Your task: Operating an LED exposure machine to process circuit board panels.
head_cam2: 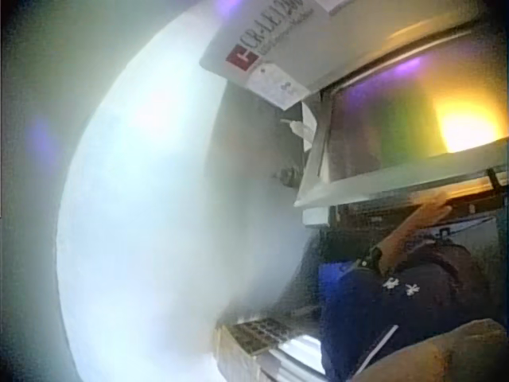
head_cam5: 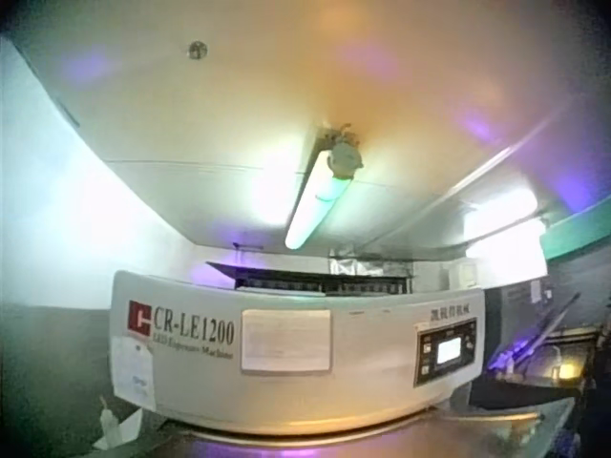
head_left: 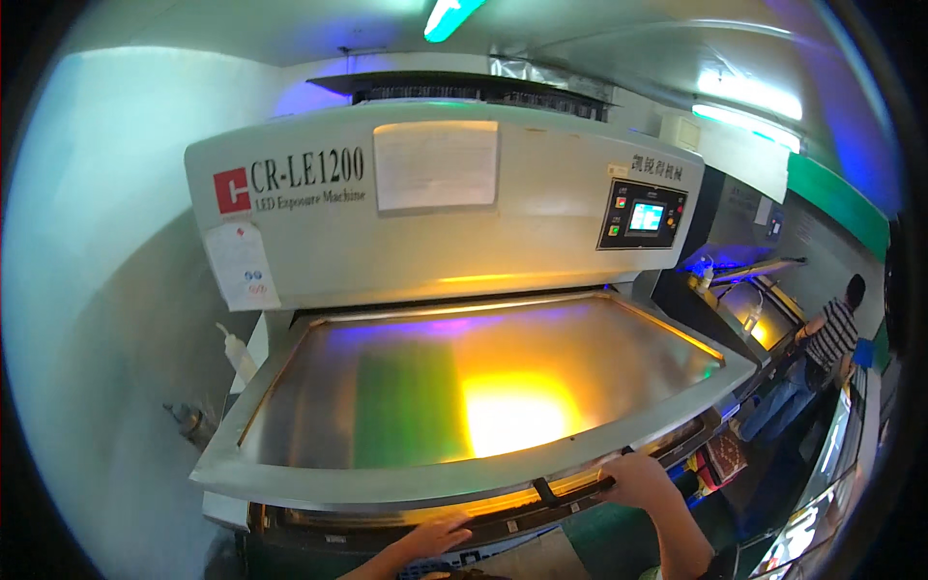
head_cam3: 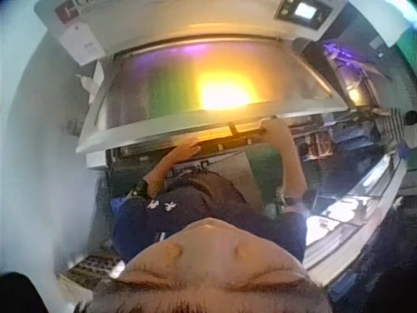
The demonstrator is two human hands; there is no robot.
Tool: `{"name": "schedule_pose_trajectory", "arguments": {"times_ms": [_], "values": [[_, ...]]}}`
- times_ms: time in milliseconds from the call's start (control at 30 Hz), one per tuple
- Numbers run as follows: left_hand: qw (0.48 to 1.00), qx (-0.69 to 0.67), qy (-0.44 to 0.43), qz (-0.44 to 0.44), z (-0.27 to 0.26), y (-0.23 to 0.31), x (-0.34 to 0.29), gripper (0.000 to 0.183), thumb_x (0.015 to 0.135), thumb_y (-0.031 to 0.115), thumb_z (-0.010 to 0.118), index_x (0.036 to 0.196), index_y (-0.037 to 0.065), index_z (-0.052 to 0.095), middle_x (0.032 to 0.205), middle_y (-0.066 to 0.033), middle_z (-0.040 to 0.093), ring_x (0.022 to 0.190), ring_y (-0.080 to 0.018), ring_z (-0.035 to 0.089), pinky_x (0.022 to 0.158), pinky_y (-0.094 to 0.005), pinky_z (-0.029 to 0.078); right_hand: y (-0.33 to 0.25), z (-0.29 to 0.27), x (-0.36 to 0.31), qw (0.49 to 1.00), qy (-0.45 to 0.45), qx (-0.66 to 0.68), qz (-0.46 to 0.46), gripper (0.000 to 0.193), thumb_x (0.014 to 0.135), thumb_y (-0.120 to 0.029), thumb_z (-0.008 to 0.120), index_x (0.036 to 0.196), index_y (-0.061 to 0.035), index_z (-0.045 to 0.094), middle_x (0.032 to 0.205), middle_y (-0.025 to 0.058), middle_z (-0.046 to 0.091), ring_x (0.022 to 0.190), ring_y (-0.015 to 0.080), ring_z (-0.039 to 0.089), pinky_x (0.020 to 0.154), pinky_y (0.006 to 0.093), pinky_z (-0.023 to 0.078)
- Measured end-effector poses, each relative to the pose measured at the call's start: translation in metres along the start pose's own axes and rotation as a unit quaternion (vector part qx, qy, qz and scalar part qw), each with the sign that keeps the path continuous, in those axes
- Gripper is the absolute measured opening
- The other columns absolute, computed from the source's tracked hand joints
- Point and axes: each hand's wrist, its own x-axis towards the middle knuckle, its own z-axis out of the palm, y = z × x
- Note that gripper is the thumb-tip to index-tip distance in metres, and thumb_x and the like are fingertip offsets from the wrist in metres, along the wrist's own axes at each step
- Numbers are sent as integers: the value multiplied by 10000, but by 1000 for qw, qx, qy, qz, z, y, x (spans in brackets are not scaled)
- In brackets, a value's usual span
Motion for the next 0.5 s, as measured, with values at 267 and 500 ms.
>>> {"name": "schedule_pose_trajectory", "arguments": {"times_ms": [267,500], "values": [[919,-182,-348,41,9,107,61,616,1049,510,375,1417,32,498,1283,-98,611,1080,-223,598,1015,-361,445,26,233,-14,965,-244,-34,87,659,752,-745,648,1037,-161,758,998,141,734,959,336,701,856,450,558],[886,314,212,-267,-46,-56,75,689,979,662,323,1539,262,345,1634,-42,244,1498,-359,196,1145,-697,107,-3,252,-14,962,-257,-27,93,674,747,-734,665,1037,-131,749,1043,160,719,1006,364,681,864,455,554]]}}
